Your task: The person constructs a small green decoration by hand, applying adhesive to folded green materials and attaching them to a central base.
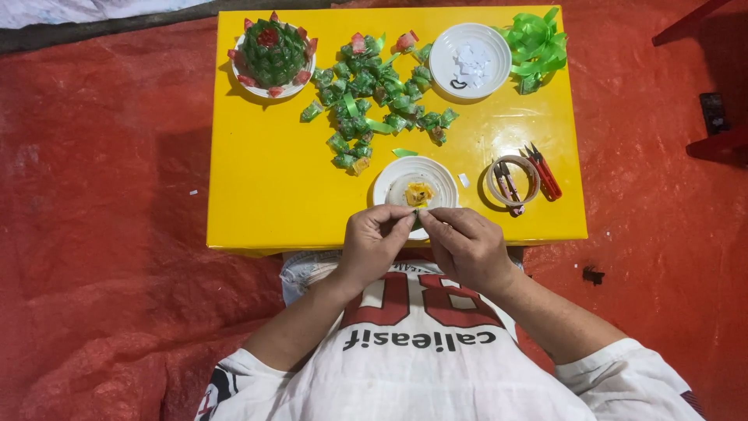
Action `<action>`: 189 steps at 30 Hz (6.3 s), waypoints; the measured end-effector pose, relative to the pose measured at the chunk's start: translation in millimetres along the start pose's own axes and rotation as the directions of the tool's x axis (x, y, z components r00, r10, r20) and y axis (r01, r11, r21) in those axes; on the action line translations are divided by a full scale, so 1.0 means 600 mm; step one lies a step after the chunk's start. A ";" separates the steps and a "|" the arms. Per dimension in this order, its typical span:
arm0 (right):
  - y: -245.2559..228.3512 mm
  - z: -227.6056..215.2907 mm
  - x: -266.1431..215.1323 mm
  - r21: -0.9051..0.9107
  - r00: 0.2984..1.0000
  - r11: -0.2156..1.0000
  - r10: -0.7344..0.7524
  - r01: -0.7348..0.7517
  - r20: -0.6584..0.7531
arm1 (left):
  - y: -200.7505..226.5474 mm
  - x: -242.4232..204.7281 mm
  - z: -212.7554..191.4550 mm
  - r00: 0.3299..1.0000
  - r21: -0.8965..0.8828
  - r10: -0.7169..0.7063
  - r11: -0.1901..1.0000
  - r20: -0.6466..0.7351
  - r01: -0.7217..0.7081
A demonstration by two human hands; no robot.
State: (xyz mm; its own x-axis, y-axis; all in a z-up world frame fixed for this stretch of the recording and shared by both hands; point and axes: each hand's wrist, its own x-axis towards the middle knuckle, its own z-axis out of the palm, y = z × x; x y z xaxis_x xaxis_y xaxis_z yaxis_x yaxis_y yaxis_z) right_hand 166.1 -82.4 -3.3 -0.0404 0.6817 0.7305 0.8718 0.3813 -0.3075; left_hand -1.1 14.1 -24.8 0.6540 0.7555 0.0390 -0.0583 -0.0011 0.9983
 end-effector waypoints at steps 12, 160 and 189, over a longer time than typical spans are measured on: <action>0.006 0.012 -0.042 0.384 0.894 0.810 0.430 -0.443 0.124 | -0.017 0.022 0.007 0.999 -0.020 0.033 0.999 0.030 -0.033; 0.220 -0.052 -0.303 -0.431 0.782 0.658 0.573 -0.618 -0.245 | -0.174 0.005 -0.342 0.670 -0.233 -0.157 0.972 -0.726 -0.025; 0.044 0.018 -0.130 -0.032 0.970 0.970 0.239 -0.240 -0.037 | -0.001 -0.008 -0.035 0.983 -0.311 -0.008 0.948 0.185 0.067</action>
State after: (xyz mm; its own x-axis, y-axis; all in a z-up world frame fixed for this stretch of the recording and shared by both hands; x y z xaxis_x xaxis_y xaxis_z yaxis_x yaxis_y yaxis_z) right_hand 187.1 -119.1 -75.0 0.1867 0.7297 0.6578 0.8714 0.1861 -0.4539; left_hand -20.2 24.0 -26.7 0.7828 0.6211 0.0381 -0.2463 0.2529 0.9356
